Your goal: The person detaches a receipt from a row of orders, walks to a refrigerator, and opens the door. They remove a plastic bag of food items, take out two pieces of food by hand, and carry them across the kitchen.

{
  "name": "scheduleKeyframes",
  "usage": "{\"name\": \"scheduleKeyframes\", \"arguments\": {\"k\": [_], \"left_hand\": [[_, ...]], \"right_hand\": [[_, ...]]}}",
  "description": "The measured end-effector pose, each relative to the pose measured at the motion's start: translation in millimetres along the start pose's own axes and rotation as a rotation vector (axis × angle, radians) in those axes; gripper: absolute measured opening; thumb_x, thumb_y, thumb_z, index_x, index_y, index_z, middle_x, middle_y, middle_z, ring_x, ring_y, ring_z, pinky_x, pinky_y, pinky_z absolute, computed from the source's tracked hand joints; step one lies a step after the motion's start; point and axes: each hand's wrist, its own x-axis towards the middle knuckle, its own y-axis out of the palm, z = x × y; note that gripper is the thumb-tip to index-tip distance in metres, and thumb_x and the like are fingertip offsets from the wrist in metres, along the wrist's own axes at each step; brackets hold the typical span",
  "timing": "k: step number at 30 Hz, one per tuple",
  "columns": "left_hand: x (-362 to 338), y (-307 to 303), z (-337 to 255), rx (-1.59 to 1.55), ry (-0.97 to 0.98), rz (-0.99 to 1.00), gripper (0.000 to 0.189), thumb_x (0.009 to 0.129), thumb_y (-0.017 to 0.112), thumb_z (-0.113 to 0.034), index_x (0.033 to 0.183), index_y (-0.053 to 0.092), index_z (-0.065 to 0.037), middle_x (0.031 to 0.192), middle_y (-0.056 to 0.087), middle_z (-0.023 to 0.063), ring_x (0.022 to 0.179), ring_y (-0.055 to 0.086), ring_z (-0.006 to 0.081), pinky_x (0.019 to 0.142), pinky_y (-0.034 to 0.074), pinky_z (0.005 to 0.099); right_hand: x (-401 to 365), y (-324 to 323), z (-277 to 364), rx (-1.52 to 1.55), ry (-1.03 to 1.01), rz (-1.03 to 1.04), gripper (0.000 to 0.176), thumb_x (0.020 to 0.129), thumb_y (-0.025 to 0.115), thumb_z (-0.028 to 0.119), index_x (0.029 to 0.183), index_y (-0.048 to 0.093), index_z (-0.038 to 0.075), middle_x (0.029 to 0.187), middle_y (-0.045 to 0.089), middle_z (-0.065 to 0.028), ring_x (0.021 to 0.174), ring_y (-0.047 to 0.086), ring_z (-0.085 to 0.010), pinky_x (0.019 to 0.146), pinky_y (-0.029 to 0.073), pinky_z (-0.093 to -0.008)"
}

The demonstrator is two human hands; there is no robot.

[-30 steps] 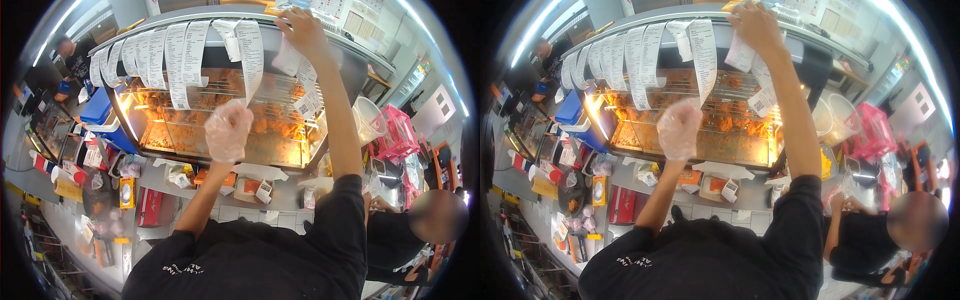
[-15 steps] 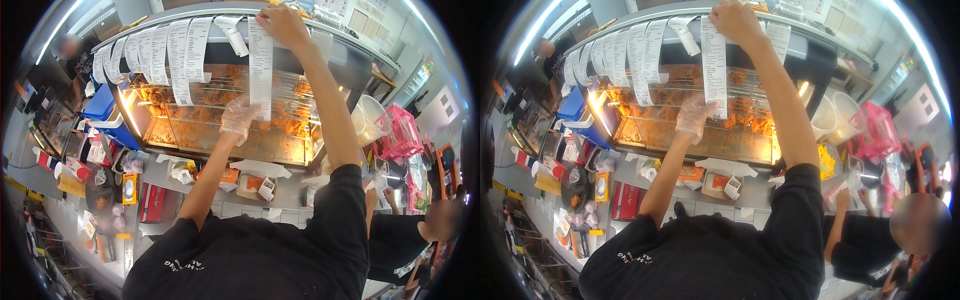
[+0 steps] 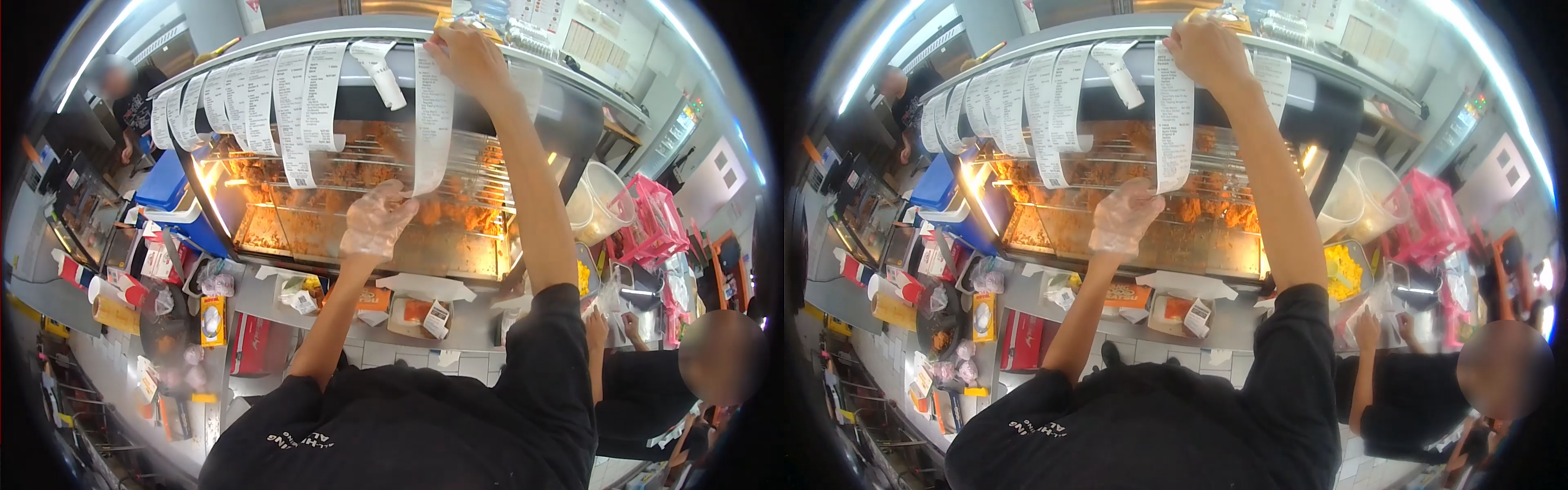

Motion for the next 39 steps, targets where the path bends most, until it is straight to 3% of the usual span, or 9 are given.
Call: {"name": "scheduleKeyframes", "arguments": {"k": [1,10,12,16,18,20,22,25,39], "left_hand": [[5,-6,2,-0.074,0.231,-0.102,0.039,0.08,0.078,-0.02,0.111,0.065,0.001,0.093,0.071,0.0095,0.081,0.065,0.0123,0.07,0.052,0.0258],[44,-60,-71,0.048,0.374,-0.382,0.036,0.086,0.068,-0.03,0.114,0.064,-0.007,0.087,0.069,0.0088,0.078,0.064,0.0163,0.075,0.051,0.0294],[62,-64,-95,-0.329,0.291,-0.204,0.046,0.086,0.07,-0.024,0.125,0.055,-0.005,0.113,0.067,0.006,0.09,0.064,0.0122,0.08,0.051,0.0272],[88,-79,-144,-0.005,0.241,-0.219,0.062,0.08,0.074,-0.023,0.132,0.047,-0.002,0.12,0.063,0.0106,0.087,0.065,0.0148,0.076,0.053,0.0284],[111,-71,-134,-0.024,0.328,-0.258,0.066,0.077,0.069,-0.029,0.134,0.048,-0.002,0.101,0.067,0.0115,0.09,0.067,0.0208,0.079,0.052,0.0325],[125,-67,-129,-0.072,0.376,-0.277,0.064,0.079,0.074,-0.025,0.132,0.048,0.0,0.12,0.063,0.0113,0.077,0.066,0.0168,0.07,0.054,0.0282],[121,-64,-124,-0.474,0.283,-0.133,0.057,0.08,0.074,-0.02,0.129,0.05,-0.001,0.109,0.065,0.01,0.074,0.065,0.0151,0.065,0.054,0.0273],[104,-71,-126,-0.377,-0.06,-0.067,0.053,0.081,0.074,-0.011,0.127,0.05,-0.001,0.097,0.066,0.0088,0.069,0.062,0.0127,0.06,0.053,0.0249],[21,-54,-29,-0.671,-0.192,0.105,0.029,0.083,0.072,-0.004,0.11,0.062,-0.004,0.085,0.064,0.0028,0.062,0.05,0.0077,0.055,0.042,0.0231]], "right_hand": [[0,-1,0,-0.004,-0.004,-0.01,0.025,0.09,0.061,0.03,0.095,0.067,0.006,0.093,0.067,-0.0124,0.091,0.064,-0.0312,0.082,0.05,-0.0417],[24,0,27,0.147,0.038,-0.053,0.026,0.089,0.061,0.027,0.096,0.067,0.004,0.091,0.068,-0.0146,0.089,0.065,-0.0318,0.081,0.05,-0.0409],[38,14,38,0.299,-0.038,-0.076,0.025,0.088,0.061,0.026,0.096,0.068,0.003,0.091,0.069,-0.0153,0.088,0.066,-0.0325,0.08,0.05,-0.0406],[49,23,46,0.212,-0.062,0.103,0.024,0.087,0.062,0.025,0.096,0.07,0.004,0.091,0.068,-0.0152,0.088,0.066,-0.0326,0.08,0.05,-0.0409],[47,17,46,0.215,0.01,0.222,0.025,0.086,0.063,0.027,0.095,0.071,0.004,0.094,0.067,-0.0143,0.09,0.065,-0.0322,0.082,0.049,-0.0407],[48,15,44,0.202,-0.001,0.237,0.026,0.085,0.065,0.028,0.094,0.071,0.005,0.095,0.067,-0.0132,0.09,0.065,-0.032,0.082,0.049,-0.0406],[46,14,44,0.192,0.0,0.261,0.027,0.084,0.066,0.029,0.093,0.072,0.005,0.096,0.066,-0.0122,0.09,0.064,-0.0318,0.082,0.049,-0.0405],[42,11,47,0.21,-0.025,0.228,0.023,0.083,0.069,0.027,0.087,0.072,0.004,0.089,0.067,-0.0118,0.086,0.063,-0.031,0.08,0.048,-0.0412],[37,13,59,0.05,0.03,0.225,0.028,0.088,0.065,0.032,0.095,0.071,0.005,0.096,0.067,-0.0083,0.089,0.064,-0.0283,0.083,0.049,-0.0395]]}}
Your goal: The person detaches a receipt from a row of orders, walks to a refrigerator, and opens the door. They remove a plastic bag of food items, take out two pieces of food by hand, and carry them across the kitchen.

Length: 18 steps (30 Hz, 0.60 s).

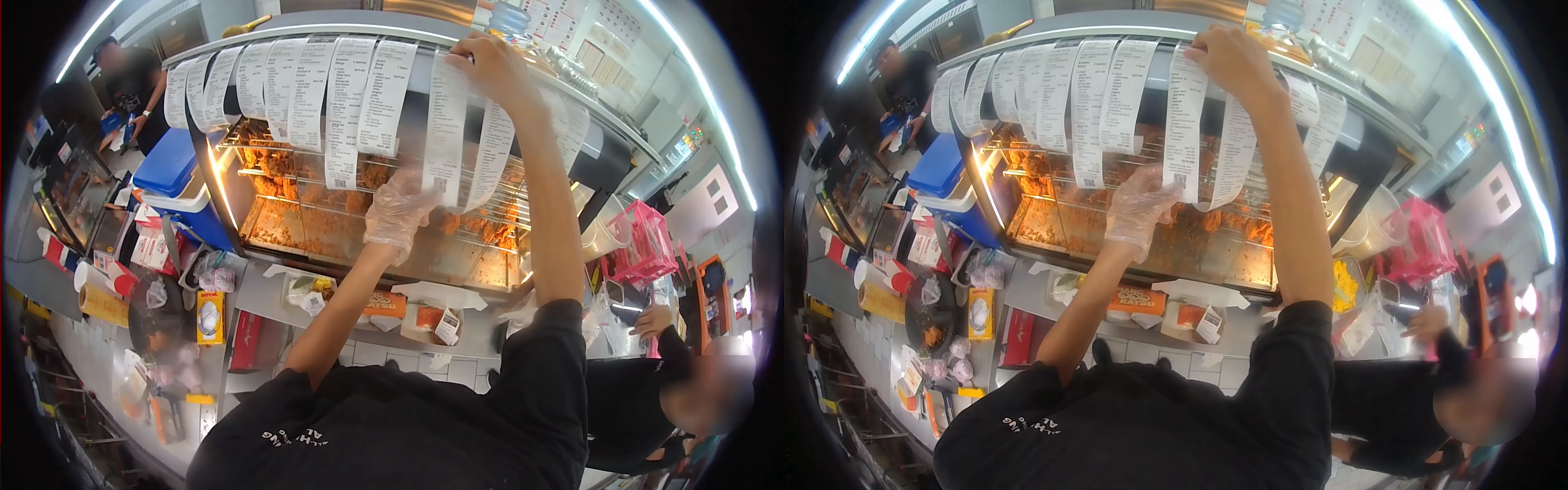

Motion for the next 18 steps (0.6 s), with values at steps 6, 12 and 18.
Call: {"name": "scheduleKeyframes", "arguments": {"k": [6,12,18], "left_hand": [[6,-12,32,-0.012,-0.008,-0.031,0.019,0.083,0.072,-0.005,0.1,0.064,-0.005,0.082,0.063,0.0019,0.059,0.05,0.0078,0.053,0.04,0.0228],[13,-16,44,-0.084,-0.027,-0.084,0.016,0.083,0.07,-0.004,0.098,0.064,-0.004,0.08,0.063,0.0021,0.058,0.049,0.0079,0.052,0.039,0.0226],[9,-37,52,0.595,0.144,-0.066,0.017,0.085,0.067,-0.009,0.102,0.067,-0.004,0.09,0.066,0.0022,0.065,0.055,0.0088,0.058,0.046,0.0225]], "right_hand": [[1,7,-5,-0.046,-0.01,-0.022,0.029,0.089,0.064,0.033,0.099,0.071,0.008,0.097,0.068,-0.0086,0.089,0.065,-0.0277,0.082,0.049,-0.0399],[-4,7,-7,-0.071,-0.076,-0.092,0.026,0.09,0.062,0.031,0.1,0.071,0.008,0.094,0.066,-0.0093,0.092,0.063,-0.0293,0.083,0.049,-0.0416],[-4,7,-13,-0.166,-0.069,-0.112,0.024,0.092,0.057,0.028,0.102,0.069,0.01,0.097,0.066,-0.0106,0.096,0.062,-0.0305,0.087,0.047,-0.0428]]}}
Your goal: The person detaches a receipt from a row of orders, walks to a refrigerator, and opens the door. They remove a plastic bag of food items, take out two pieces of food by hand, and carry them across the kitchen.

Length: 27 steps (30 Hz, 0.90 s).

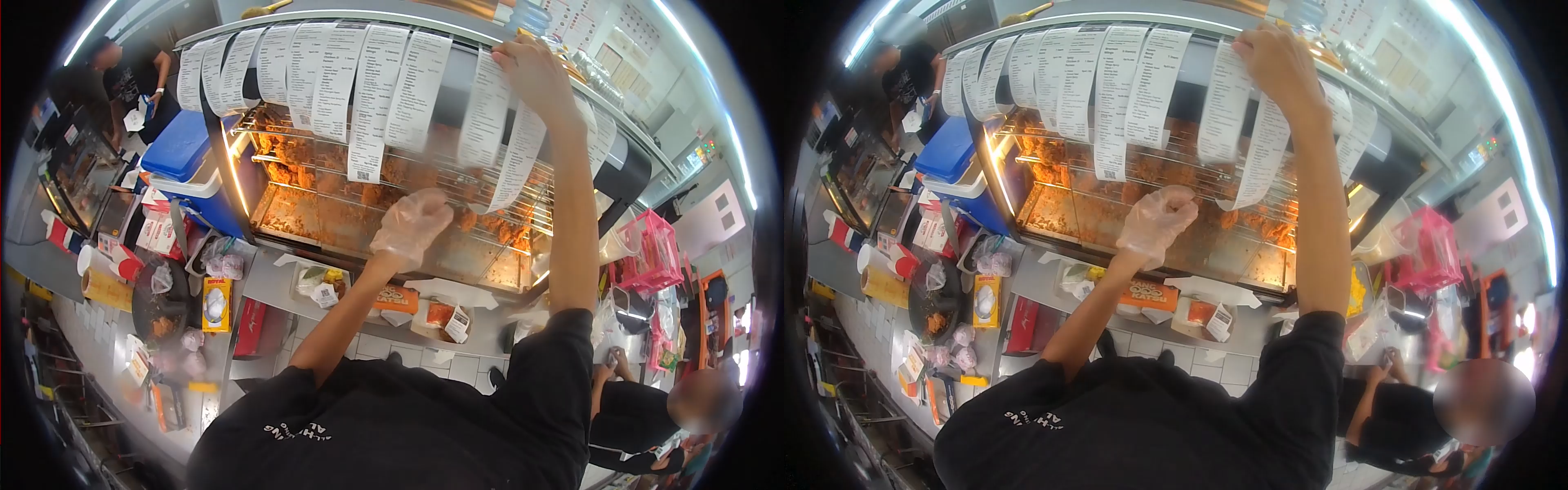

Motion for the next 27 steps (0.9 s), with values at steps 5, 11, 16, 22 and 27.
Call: {"name": "scheduleKeyframes", "arguments": {"k": [5,11,16,22,27], "left_hand": [[-9,-51,-12,-0.187,0.16,-0.046,0.019,0.086,0.068,-0.009,0.104,0.066,-0.003,0.095,0.066,0.0021,0.071,0.057,0.0085,0.063,0.048,0.0222],[3,-92,-18,-0.531,0.241,-0.242,0.013,0.085,0.067,-0.001,0.097,0.065,-0.003,0.096,0.064,0.0008,0.075,0.053,0.0059,0.065,0.045,0.0181],[14,-113,14,-0.626,0.157,-0.444,0.025,0.083,0.07,-0.001,0.106,0.062,-0.004,0.11,0.06,0.0051,0.082,0.057,0.0093,0.062,0.049,0.0214],[25,-120,51,-0.73,0.089,-0.267,0.042,0.078,0.074,-0.001,0.117,0.058,-0.006,0.113,0.06,0.0044,0.079,0.057,0.0094,0.06,0.049,0.0212],[28,-113,58,-0.653,0.158,-0.178,0.043,0.079,0.074,-0.002,0.118,0.059,-0.005,0.107,0.062,0.005,0.073,0.055,0.0082,0.058,0.048,0.021]], "right_hand": [[3,-23,20,-0.007,0.139,0.126,0.023,0.094,0.054,0.027,0.102,0.068,0.01,0.095,0.066,-0.0118,0.098,0.062,-0.0306,0.085,0.047,-0.0428],[14,-23,51,0.011,-0.026,-0.063,0.022,0.093,0.057,0.028,0.102,0.068,0.011,0.096,0.068,-0.0109,0.095,0.063,-0.0296,0.083,0.048,-0.0411],[32,-13,100,0.162,-0.121,-0.173,0.017,0.09,0.063,0.022,0.102,0.069,0.012,0.096,0.069,-0.0075,0.09,0.064,-0.0266,0.083,0.049,-0.0374],[54,-8,127,0.266,-0.104,-0.049,0.02,0.085,0.062,0.018,0.095,0.067,0.001,0.094,0.065,-0.0208,0.096,0.061,-0.0378,0.085,0.048,-0.0456],[52,7,132,0.199,-0.078,0.048,0.025,0.084,0.063,0.018,0.1,0.068,-0.001,0.095,0.064,-0.0207,0.095,0.061,-0.0383,0.087,0.048,-0.0445]]}}
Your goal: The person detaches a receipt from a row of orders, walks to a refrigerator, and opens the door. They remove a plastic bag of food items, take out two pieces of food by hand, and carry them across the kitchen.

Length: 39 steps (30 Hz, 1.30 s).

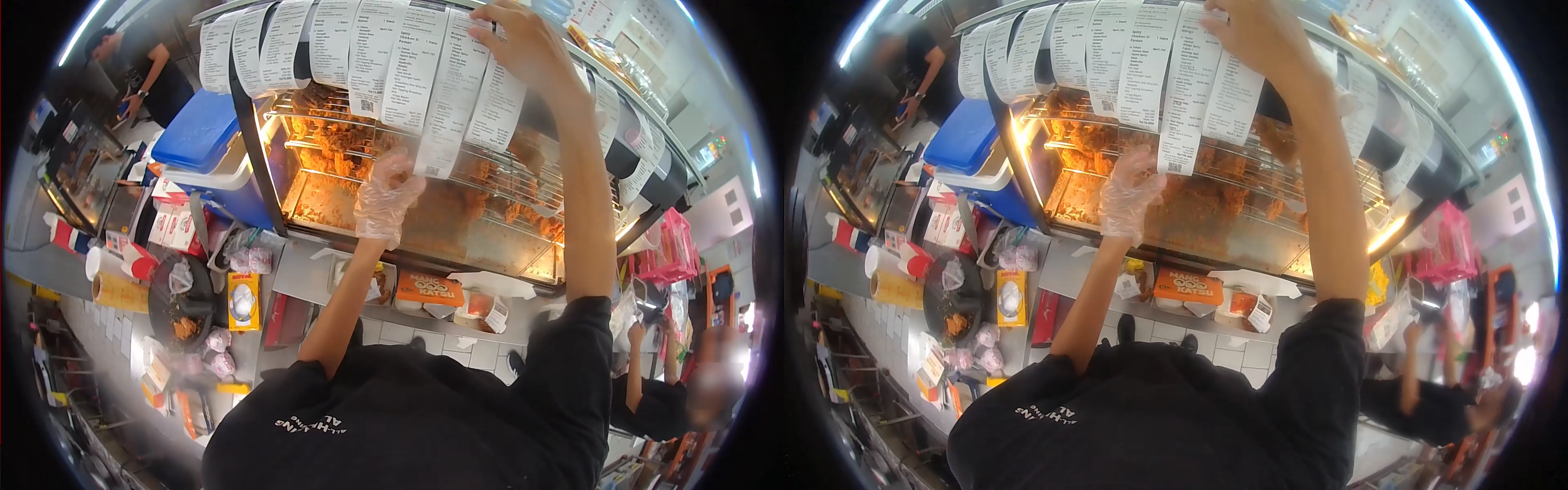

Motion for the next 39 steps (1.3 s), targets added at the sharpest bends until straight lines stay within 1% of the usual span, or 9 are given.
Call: {"name": "scheduleKeyframes", "arguments": {"k": [4,6,19,21,28,30,33,35,39], "left_hand": [[-4,-4,1,-0.016,-0.181,0.124,0.036,0.08,0.073,-0.005,0.114,0.061,-0.004,0.094,0.065,0.0026,0.068,0.055,0.0084,0.058,0.047,0.0216],[-9,-6,5,0.029,-0.309,0.163,0.028,0.081,0.073,-0.009,0.107,0.064,-0.004,0.084,0.065,0.0014,0.066,0.055,0.0086,0.058,0.047,0.0229],[-19,-22,10,0.072,-0.416,0.217,0.016,0.081,0.074,-0.013,0.096,0.069,-0.008,0.085,0.066,-0.0003,0.064,0.055,0.0088,0.056,0.048,0.0239],[-24,-21,-2,0.142,-0.579,0.222,0.015,0.084,0.071,-0.008,0.099,0.068,-0.005,0.084,0.063,0.0013,0.061,0.052,0.0081,0.055,0.046,0.0236],[-62,-50,-39,0.174,-0.565,0.333,0.022,0.089,0.067,-0.015,0.109,0.064,-0.005,0.08,0.06,0.0009,0.058,0.048,0.0056,0.049,0.04,0.0216],[-74,-67,-49,0.262,-0.464,0.402,0.025,0.093,0.061,-0.024,0.111,0.063,-0.006,0.079,0.059,0.0015,0.058,0.048,0.0055,0.05,0.039,0.021],[-91,-91,-45,-0.015,-0.581,0.348,0.033,0.095,0.061,-0.024,0.121,0.059,-0.005,0.079,0.061,0.0,0.051,0.046,0.004,0.046,0.038,0.0201],[-101,-105,-46,0.075,-0.423,0.361,0.058,0.098,0.046,-0.05,0.13,0.053,-0.002,0.08,0.06,0.0051,0.055,0.049,0.0071,0.051,0.041,0.0206],[-108,-123,-46,0.184,-0.386,0.377,0.078,0.095,0.038,-0.064,0.142,0.041,-0.002,0.081,0.061,0.0066,0.054,0.05,0.0077,0.051,0.041,0.0202]], "right_hand": [[4,-1,4,0.0,-0.048,-0.018,0.026,0.084,0.063,0.019,0.099,0.067,-0.003,0.096,0.064,-0.0209,0.095,0.061,-0.0383,0.087,0.048,-0.0447],[7,-3,10,-0.02,0.062,0.035,0.026,0.084,0.063,0.019,0.096,0.067,-0.004,0.097,0.064,-0.0206,0.095,0.061,-0.0369,0.086,0.048,-0.0446],[12,-4,19,-0.026,0.175,0.115,0.024,0.083,0.064,0.018,0.092,0.067,-0.004,0.098,0.065,-0.0198,0.095,0.062,-0.0352,0.086,0.048,-0.0438],[10,-2,14,-0.015,0.083,0.051,0.025,0.083,0.064,0.019,0.093,0.067,-0.003,0.099,0.065,-0.02,0.095,0.062,-0.0345,0.085,0.049,-0.0439],[-21,-15,29,-0.097,0.037,-0.182,0.03,0.082,0.068,0.02,0.104,0.066,-0.001,0.103,0.065,-0.022,0.105,0.06,-0.0313,0.092,0.046,-0.0408],[-51,0,28,-0.004,-0.097,-0.476,0.016,0.088,0.065,0.02,0.094,0.07,0.006,0.083,0.069,-0.008,0.075,0.064,-0.0248,0.068,0.049,-0.0385],[-109,6,71,0.301,0.152,-0.346,0.013,0.085,0.069,0.012,0.098,0.07,0.006,0.076,0.065,-0.0037,0.066,0.057,-0.0146,0.06,0.045,-0.028],[-147,27,85,0.463,0.278,-0.281,0.017,0.085,0.07,0.009,0.102,0.07,0.007,0.07,0.06,-0.0015,0.06,0.052,-0.0094,0.055,0.042,-0.024],[-213,72,108,0.666,0.554,-0.052,0.032,0.085,0.071,0.008,0.116,0.065,0.008,0.062,0.048,0.0015,0.053,0.044,-0.0058,0.05,0.037,-0.0224]]}}
